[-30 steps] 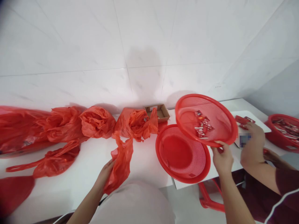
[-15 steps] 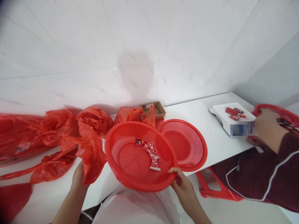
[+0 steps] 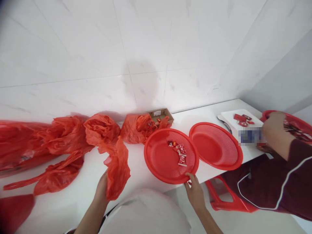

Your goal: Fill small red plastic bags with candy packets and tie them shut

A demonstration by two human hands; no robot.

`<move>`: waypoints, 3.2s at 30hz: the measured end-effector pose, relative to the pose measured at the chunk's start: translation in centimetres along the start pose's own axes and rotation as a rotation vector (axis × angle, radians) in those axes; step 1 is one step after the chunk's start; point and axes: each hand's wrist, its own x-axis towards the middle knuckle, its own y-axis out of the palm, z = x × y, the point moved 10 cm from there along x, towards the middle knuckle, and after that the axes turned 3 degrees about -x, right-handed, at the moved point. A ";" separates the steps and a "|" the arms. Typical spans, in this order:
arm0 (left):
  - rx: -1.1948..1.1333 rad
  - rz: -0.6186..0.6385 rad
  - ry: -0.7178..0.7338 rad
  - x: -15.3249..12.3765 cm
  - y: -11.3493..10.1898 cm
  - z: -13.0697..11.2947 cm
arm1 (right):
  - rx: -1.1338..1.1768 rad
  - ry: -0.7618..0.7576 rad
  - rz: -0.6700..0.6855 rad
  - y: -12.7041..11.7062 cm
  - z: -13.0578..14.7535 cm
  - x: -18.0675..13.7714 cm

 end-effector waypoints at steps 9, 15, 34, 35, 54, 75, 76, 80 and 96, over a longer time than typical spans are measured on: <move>-0.082 0.026 -0.047 -1.0 1.5 0.5 | -0.516 0.189 0.014 -1.4 -0.9 2.1; 0.066 0.027 -0.001 -1.3 2.0 0.0 | -0.242 -0.007 -0.018 -3.0 5.4 3.7; 0.037 -0.113 0.245 -0.4 -3.6 -5.4 | 1.013 0.098 0.233 4.0 21.3 7.3; 0.075 -0.101 0.252 -0.5 -3.8 -5.8 | 1.013 0.098 0.254 4.2 21.4 7.2; 0.460 0.131 0.202 -0.9 3.8 -4.7 | 0.677 -0.095 0.302 8.2 22.9 10.8; 0.202 -0.047 -0.032 3.3 -2.4 -0.5 | 0.184 -0.184 0.598 15.5 19.3 5.6; 0.178 -0.072 -0.028 3.0 -3.7 -1.5 | 0.174 -0.164 0.576 14.6 18.6 7.0; 0.122 -0.025 -0.051 1.6 -6.4 -3.8 | 0.161 -0.166 0.646 11.4 16.4 11.0; 0.023 -0.256 -0.190 1.8 -5.5 0.2 | -0.628 -0.233 0.358 13.9 6.5 22.5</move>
